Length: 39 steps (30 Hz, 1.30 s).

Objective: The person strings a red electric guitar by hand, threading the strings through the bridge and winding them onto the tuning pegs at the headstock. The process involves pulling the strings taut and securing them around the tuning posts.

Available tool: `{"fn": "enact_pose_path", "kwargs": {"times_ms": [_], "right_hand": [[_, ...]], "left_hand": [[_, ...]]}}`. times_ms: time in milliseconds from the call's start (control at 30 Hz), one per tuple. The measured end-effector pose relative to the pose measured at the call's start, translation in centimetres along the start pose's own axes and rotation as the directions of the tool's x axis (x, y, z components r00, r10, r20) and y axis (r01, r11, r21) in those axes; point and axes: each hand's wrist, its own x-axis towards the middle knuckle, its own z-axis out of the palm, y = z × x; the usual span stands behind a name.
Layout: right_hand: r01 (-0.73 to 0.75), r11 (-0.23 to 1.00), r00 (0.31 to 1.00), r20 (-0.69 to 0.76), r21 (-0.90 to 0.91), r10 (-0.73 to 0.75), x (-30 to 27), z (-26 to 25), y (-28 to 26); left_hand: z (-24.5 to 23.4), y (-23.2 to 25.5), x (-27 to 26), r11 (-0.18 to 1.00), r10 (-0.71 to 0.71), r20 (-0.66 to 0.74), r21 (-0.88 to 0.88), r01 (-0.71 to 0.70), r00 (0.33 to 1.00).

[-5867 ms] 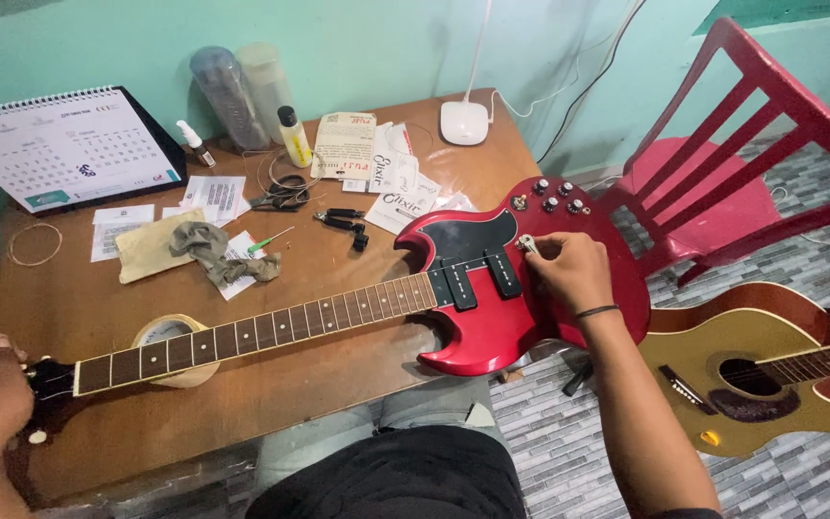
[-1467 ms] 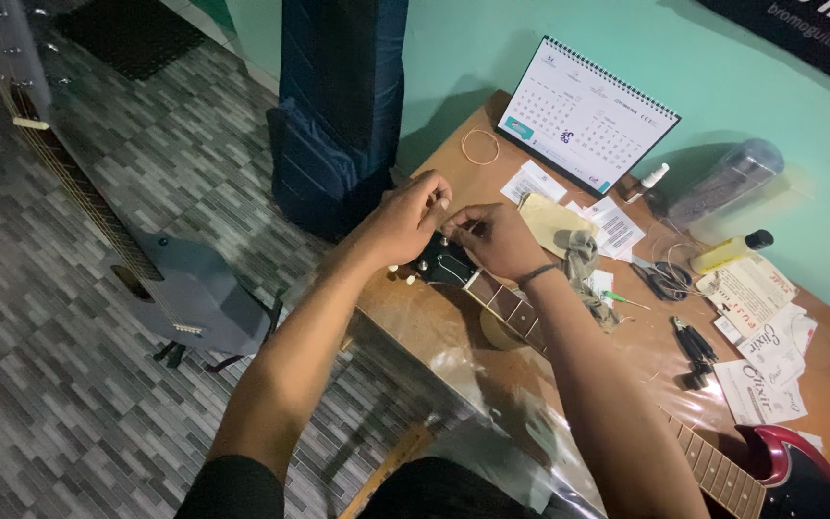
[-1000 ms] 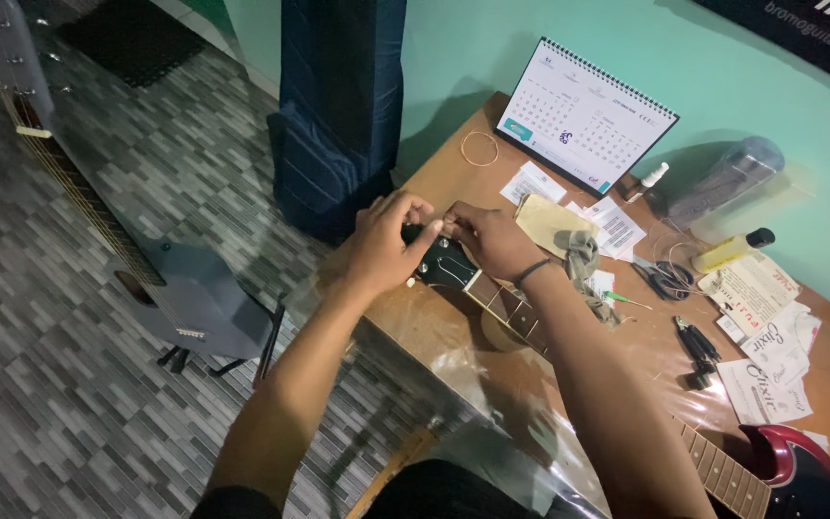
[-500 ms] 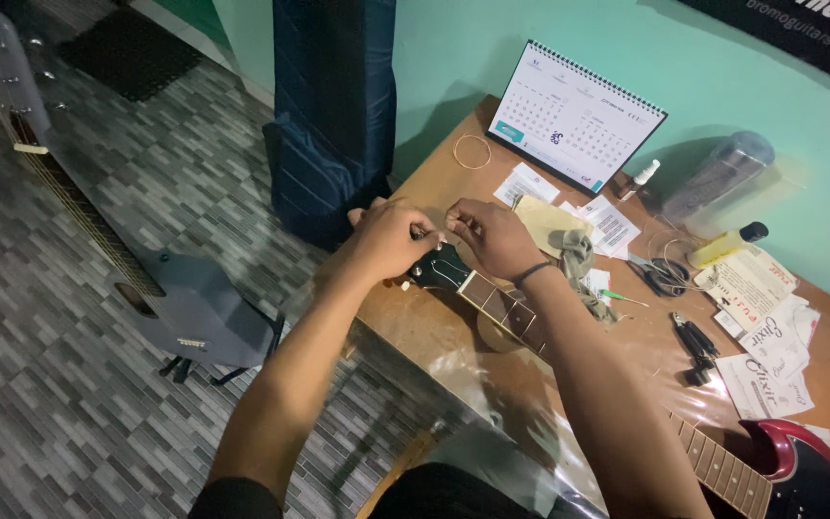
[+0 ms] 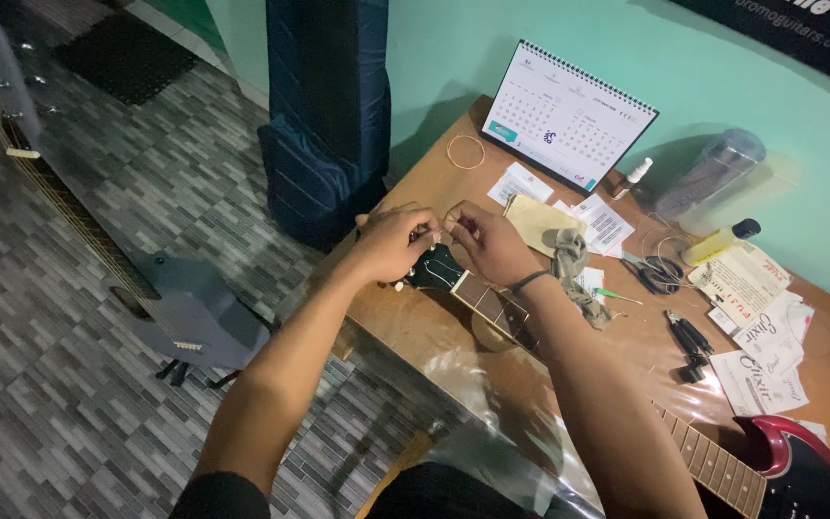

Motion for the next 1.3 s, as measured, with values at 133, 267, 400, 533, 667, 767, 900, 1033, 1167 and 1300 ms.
{"fn": "enact_pose_path", "kwargs": {"times_ms": [133,267,400,533,667,767,900,1033,1167,1300], "right_hand": [[-0.012,0.995,1.000,0.016,0.102,0.011,-0.4,-0.2,0.0],[-0.061,0.968,0.995,0.095,0.245,0.038,-0.2,-0.8,0.3],[-0.308,0.841,0.944,0.251,0.444,0.213,-0.2,-0.5,0.1],[-0.317,0.857,0.939,0.260,0.406,0.224,0.7,0.3,2.2],[-0.273,0.914,0.958,0.176,0.300,0.228,-0.3,0.0,0.8],[-0.186,0.979,0.981,0.066,0.088,0.181,-1.6,-0.6,-2.0],[-0.195,0.935,0.981,-0.045,-0.297,0.190,-3.1,-0.5,-3.4],[-0.202,0.909,0.979,-0.040,-0.365,0.201,-5.9,-1.7,-3.8],[-0.404,0.827,0.898,0.001,-0.392,0.439,-8.8,-4.3,-7.0],[-0.495,0.789,0.843,0.018,-0.365,0.537,-10.2,-4.8,-6.8]], "left_hand": [[1.3,-1.5,-0.1,0.998,0.059,-0.040,0.026,-0.058,0.997],[1.3,-1.5,-0.1,0.997,0.046,-0.047,0.062,-0.043,0.998],[0.8,-1.0,-0.8,0.998,0.054,-0.059,-0.009,-0.055,0.997],[1.3,-1.9,-0.1,0.999,0.044,-0.064,0.006,-0.044,0.997],[1.1,-1.7,-0.2,1.000,0.008,-0.048,-0.001,-0.008,0.999],[0.8,-1.4,-0.2,0.999,-0.003,-0.040,-0.040,0.001,0.999],[1.1,-1.4,0.1,0.999,-0.036,-0.015,-0.034,0.036,0.999],[0.7,-0.7,-0.4,0.998,-0.059,0.015,-0.030,0.059,0.998],[0.8,0.6,-0.6,0.995,-0.046,0.006,-0.086,0.046,0.999],[1.4,0.2,-0.6,0.997,-0.053,-0.020,-0.058,0.052,0.998]]}}
